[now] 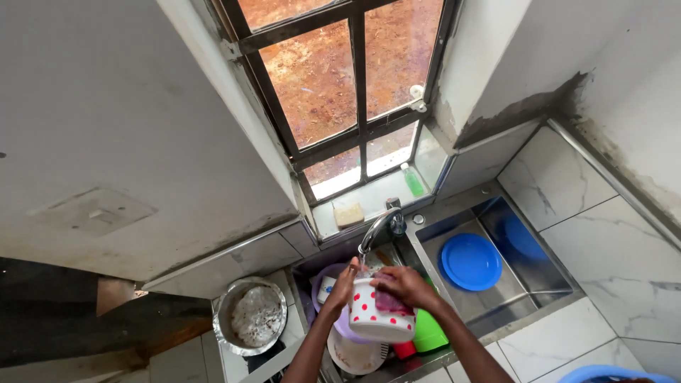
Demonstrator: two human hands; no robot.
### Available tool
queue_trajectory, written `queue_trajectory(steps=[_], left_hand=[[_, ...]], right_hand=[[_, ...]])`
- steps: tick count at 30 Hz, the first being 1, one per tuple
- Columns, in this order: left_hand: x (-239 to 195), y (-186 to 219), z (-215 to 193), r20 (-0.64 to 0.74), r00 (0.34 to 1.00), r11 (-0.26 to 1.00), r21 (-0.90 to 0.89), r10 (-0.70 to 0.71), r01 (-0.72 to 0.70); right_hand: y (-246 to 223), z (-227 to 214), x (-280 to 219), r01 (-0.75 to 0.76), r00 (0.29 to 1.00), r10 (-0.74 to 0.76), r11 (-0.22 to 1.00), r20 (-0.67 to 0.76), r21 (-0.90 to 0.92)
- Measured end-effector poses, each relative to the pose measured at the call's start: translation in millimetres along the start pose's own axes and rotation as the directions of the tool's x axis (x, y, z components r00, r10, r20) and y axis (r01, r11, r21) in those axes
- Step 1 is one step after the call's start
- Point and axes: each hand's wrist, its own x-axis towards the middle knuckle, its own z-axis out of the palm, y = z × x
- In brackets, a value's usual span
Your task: The person washes various dishes in a kitchen sink using a pink sponge and running water. They scrub and rinse a blue plate, a white bowl with red dots, a purple plate, a white mug, and a white plate with a black rim, placing each item in the sink after cleaning.
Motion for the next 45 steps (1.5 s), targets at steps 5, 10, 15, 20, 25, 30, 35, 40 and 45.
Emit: queue_trajectory(steps=[5,10,15,20,25,30,35,40,45], left_hand=[[29,-25,-12,0.206,0.921,0.821,-0.418,-0.331,0.389],[10,-69,-14,0.486,0.796,0.535,-0.592,-0.36,0.603],[16,-98,7,0.263,0.928,0.516,-0.775,-0.263,0.365],[13,-46,13,-0.169,0.974,0.738,-0.674,-0.151,-0.002],[-9,-16,11,-0.175,0.984,0.928,-0.362,0.024,-0.087],[-28,-10,3,-0.25,0.968,0.946,-0.311,0.015,-0.095],[-49,12,5,-0.114,0.985,0.983,-0.113,0.131,-0.144],[-18,-23,1,-0.302,0.938,0.986,0.05,0.169,-0.161],[-3,-29,31,-0.328,0.936,0.979,0.192,0.125,-0.064]], right_hand=[[46,44,-2,0.521,0.741,-0.66,0.446,0.125,-0.728],[66,51,-14,0.591,0.616,-0.762,0.277,0.201,-0.758],[80,47,-16,0.611,0.708,-0.694,0.509,0.132,-0.606],[31,25,-11,0.14,0.987,-0.142,0.99,-0.074,-0.02],[42,29,32,0.062,0.98,-0.158,0.818,-0.12,-0.572],[33,66,23,0.072,0.991,-0.117,0.863,-0.06,-0.499],[57,90,66,0.482,0.772,-0.635,0.615,-0.03,-0.623],[79,83,80,0.211,0.885,-0.441,0.671,-0.153,-0.711],[98,110,75,-0.074,0.989,0.018,0.917,-0.144,-0.391]])
